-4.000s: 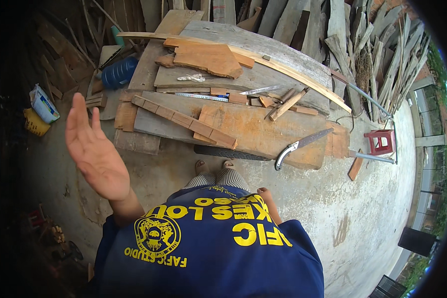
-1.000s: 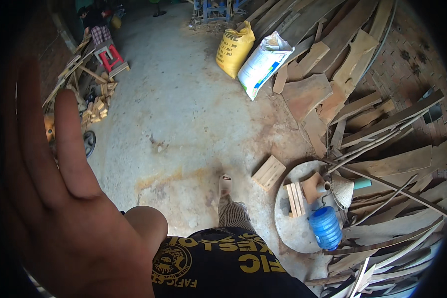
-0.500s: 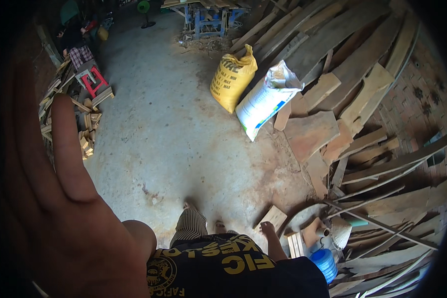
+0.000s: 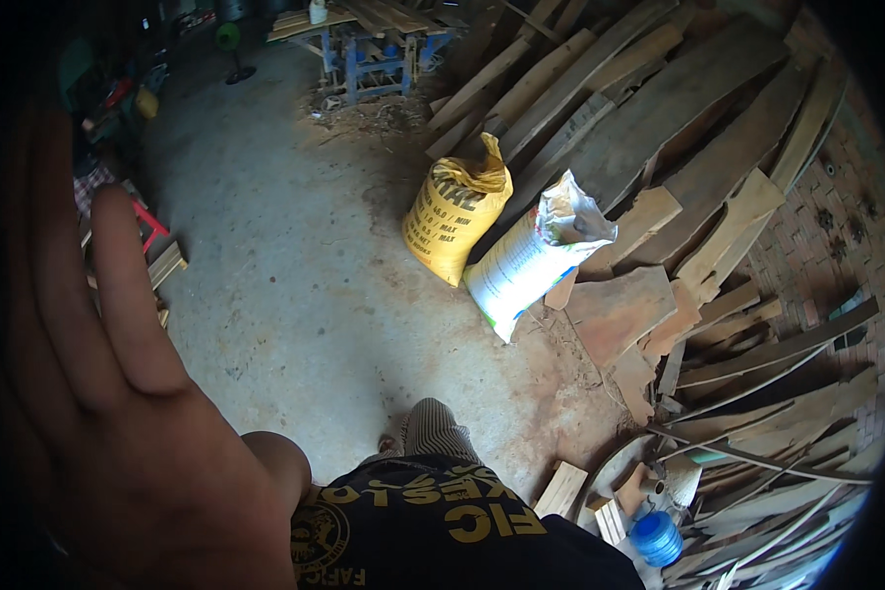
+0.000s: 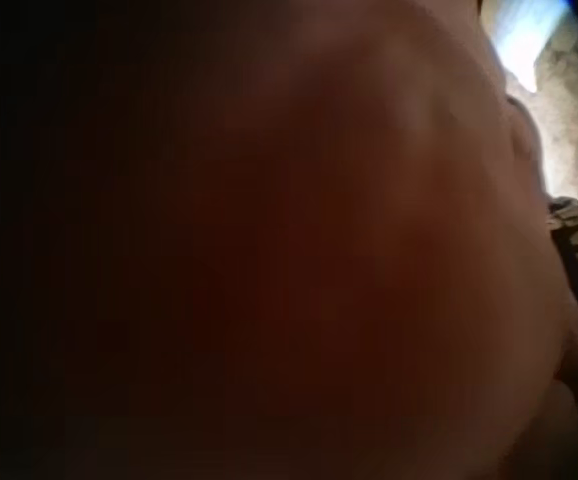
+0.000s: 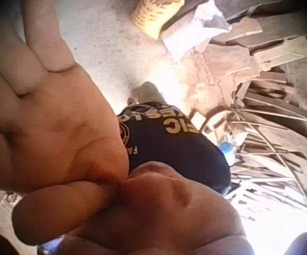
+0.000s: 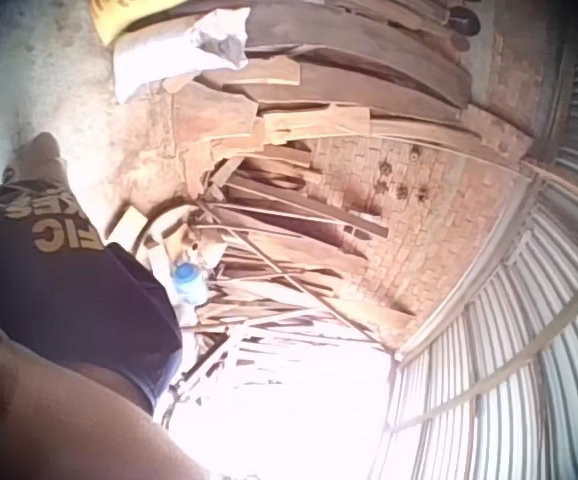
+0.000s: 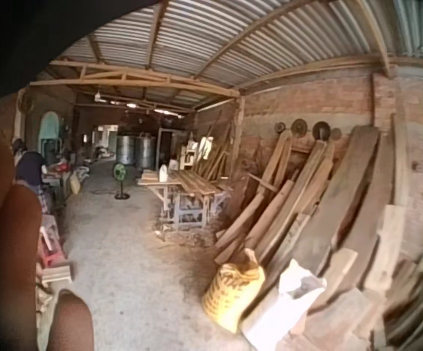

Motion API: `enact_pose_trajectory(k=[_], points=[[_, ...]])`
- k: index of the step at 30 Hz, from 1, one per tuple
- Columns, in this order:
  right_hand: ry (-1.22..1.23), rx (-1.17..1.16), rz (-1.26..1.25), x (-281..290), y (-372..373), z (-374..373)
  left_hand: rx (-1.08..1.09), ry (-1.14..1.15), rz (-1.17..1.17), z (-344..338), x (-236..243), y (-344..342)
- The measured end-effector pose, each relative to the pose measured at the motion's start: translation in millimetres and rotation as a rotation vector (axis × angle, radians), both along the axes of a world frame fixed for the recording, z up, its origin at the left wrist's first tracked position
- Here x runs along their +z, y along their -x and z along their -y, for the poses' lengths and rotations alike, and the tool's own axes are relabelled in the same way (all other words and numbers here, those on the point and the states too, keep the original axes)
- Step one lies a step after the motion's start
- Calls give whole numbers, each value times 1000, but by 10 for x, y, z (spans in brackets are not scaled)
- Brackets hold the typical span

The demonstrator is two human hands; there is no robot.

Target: The person cuts a wooden board with a handsaw, breaks off the cut section by hand, and applies liquid onto wooden planks using a brush.

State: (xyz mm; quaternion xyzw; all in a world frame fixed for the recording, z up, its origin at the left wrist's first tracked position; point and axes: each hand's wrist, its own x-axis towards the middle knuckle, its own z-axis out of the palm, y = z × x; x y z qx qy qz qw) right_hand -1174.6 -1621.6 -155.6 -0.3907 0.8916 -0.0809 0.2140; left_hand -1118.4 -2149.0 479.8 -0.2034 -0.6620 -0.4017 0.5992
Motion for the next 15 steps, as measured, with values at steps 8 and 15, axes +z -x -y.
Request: enact_pose_trajectory(k=[8, 15], points=[[100, -342, 86, -226, 930, 2142, -123, 48, 54, 1574, -68, 1436], [80, -478, 145, 71, 2518, 3936, -64, -11, 94, 3125, -61, 2294]])
